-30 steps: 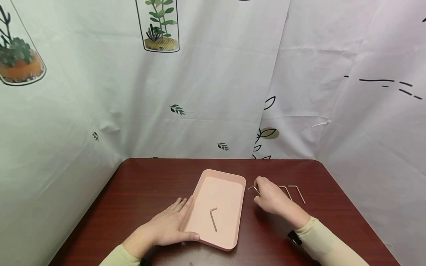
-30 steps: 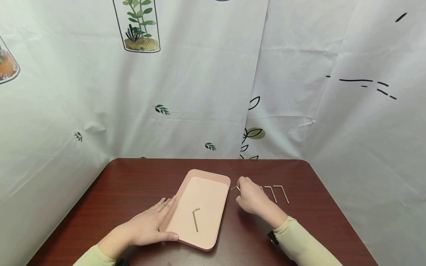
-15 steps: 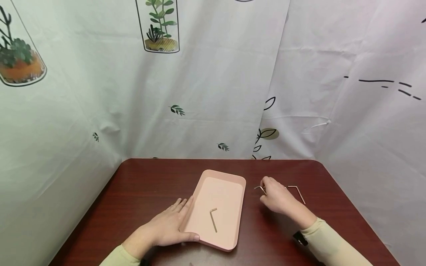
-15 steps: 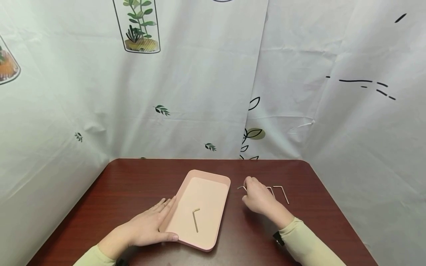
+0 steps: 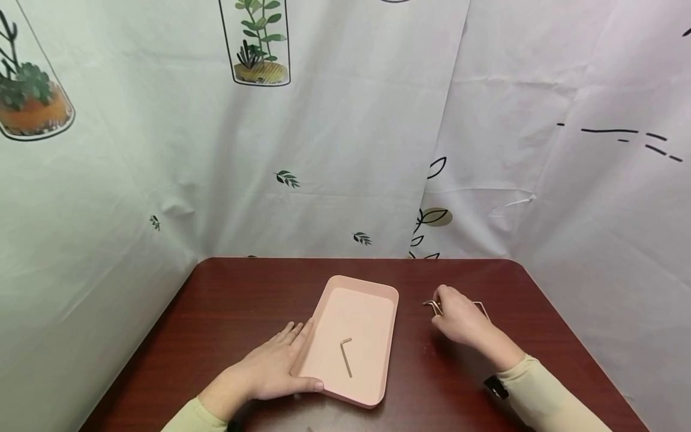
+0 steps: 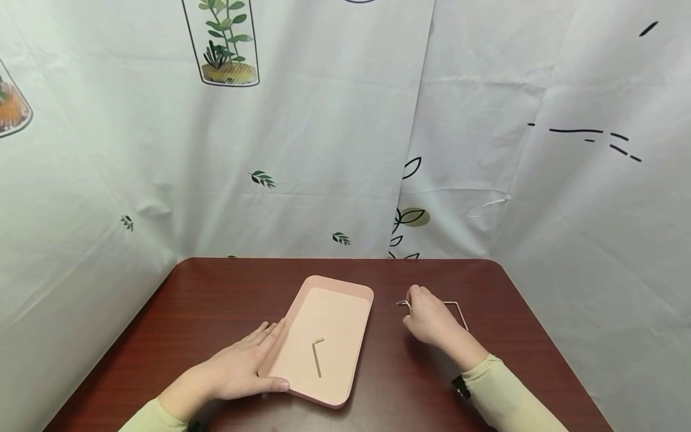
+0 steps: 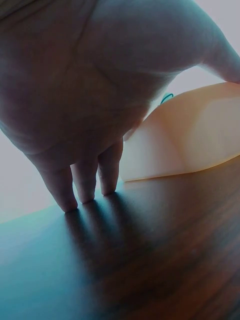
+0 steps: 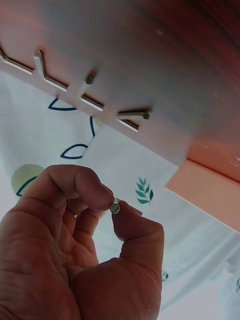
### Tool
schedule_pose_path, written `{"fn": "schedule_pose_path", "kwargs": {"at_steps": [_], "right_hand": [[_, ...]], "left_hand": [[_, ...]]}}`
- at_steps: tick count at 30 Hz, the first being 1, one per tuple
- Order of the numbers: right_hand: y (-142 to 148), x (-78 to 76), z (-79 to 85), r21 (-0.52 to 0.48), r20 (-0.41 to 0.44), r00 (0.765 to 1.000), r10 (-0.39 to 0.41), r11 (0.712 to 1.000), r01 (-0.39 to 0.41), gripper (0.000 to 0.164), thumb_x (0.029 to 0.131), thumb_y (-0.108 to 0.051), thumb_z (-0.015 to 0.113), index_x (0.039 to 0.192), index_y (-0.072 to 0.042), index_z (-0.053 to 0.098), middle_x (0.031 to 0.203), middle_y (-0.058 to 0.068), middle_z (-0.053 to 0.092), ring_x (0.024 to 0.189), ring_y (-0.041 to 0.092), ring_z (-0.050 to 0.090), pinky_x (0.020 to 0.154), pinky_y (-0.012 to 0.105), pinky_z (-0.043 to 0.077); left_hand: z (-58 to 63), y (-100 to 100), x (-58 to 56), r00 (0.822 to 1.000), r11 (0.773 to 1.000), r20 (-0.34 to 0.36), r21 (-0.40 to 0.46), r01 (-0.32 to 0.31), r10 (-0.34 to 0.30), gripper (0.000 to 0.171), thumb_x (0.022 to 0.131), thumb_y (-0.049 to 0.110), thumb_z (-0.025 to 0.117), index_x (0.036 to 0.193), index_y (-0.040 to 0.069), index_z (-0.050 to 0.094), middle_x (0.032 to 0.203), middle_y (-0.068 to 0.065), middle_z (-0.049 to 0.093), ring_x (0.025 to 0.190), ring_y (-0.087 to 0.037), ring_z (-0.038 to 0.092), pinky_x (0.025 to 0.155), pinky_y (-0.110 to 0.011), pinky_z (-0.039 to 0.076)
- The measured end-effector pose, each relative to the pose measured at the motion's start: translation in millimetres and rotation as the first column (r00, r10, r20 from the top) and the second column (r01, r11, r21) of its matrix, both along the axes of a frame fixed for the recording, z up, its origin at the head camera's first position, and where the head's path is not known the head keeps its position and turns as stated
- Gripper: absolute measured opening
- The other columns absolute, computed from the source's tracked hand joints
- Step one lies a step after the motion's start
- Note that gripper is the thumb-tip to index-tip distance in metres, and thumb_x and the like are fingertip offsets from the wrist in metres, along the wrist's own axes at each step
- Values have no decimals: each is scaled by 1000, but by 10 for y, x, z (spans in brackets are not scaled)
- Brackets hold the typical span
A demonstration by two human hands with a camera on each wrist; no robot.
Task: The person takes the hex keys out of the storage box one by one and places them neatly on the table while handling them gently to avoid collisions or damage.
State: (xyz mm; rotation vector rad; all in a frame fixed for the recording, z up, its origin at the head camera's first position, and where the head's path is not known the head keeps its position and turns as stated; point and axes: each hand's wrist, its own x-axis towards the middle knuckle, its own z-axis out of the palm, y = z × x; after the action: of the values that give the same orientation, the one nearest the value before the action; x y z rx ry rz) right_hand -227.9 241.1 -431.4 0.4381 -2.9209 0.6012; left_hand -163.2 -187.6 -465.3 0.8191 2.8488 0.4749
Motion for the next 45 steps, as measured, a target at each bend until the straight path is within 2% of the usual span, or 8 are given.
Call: {"fn": "schedule_pose_path", "kwargs": {"at_steps": [7, 14, 23, 31, 41, 45], "right_hand": [[124, -21, -10, 14, 2, 999, -44, 999, 44, 28, 76, -4, 77, 100, -7, 62, 90, 2, 58, 81, 21, 57, 71, 47, 52], [253, -14, -31, 0, -12, 999, -45, 999, 45, 27, 75, -1, 75, 98, -5, 62, 87, 3, 56, 78, 21, 53, 70, 42, 49], [387, -36, -67, 13, 4, 998, -68, 998, 68, 28, 78, -4, 77, 102, -2, 62, 90, 6, 59, 80, 23, 56, 72, 46, 51], [516, -84, -95, 9, 18, 996, -91, 996, 91, 28, 76, -3, 75, 101, -2, 61, 87, 6, 57, 79, 24, 54, 71, 44, 49], [693, -134, -82, 0, 50, 993, -109, 994, 109, 31, 81, -5, 79, 105, 4, 61, 89, 10, 61, 81, 28, 59, 74, 48, 52], [759, -162, -88, 5, 48, 992, -113, 994, 113, 29, 82, -5, 78, 104, 5, 61, 88, 11, 62, 81, 30, 60, 74, 51, 53]], "left_hand": [[-7, -1, -1, 1000, 1000, -5, -1, 1, -1, 127, 93, 86, 64, 176, 0, 21, 179, -23, 30, 163, -53, 31, 130, -63, 33], [2, 3, -1, 1000, 1000, 0, 1, 1, -1, 127, 93, 85, 65, 176, -1, 22, 180, -22, 30, 163, -52, 30, 130, -64, 32], [59, 0, 35, 1000, 1000, 4, 3, 0, 0, 127, 94, 83, 67, 176, -3, 21, 179, -24, 30, 163, -53, 31, 129, -65, 32], [56, -11, 31, 1000, 1000, 4, 6, 0, 0, 127, 93, 83, 67, 176, -2, 20, 179, -24, 30, 162, -53, 31, 129, -65, 32], [63, -3, 39, 1000, 1000, 2, 5, 6, -6, 127, 94, 84, 66, 175, -3, 21, 179, -23, 30, 163, -53, 31, 130, -65, 32], [30, 0, 17, 1000, 1000, 7, 5, -4, 4, 128, 93, 85, 65, 176, -1, 21, 179, -24, 30, 163, -52, 30, 130, -64, 32]]}}
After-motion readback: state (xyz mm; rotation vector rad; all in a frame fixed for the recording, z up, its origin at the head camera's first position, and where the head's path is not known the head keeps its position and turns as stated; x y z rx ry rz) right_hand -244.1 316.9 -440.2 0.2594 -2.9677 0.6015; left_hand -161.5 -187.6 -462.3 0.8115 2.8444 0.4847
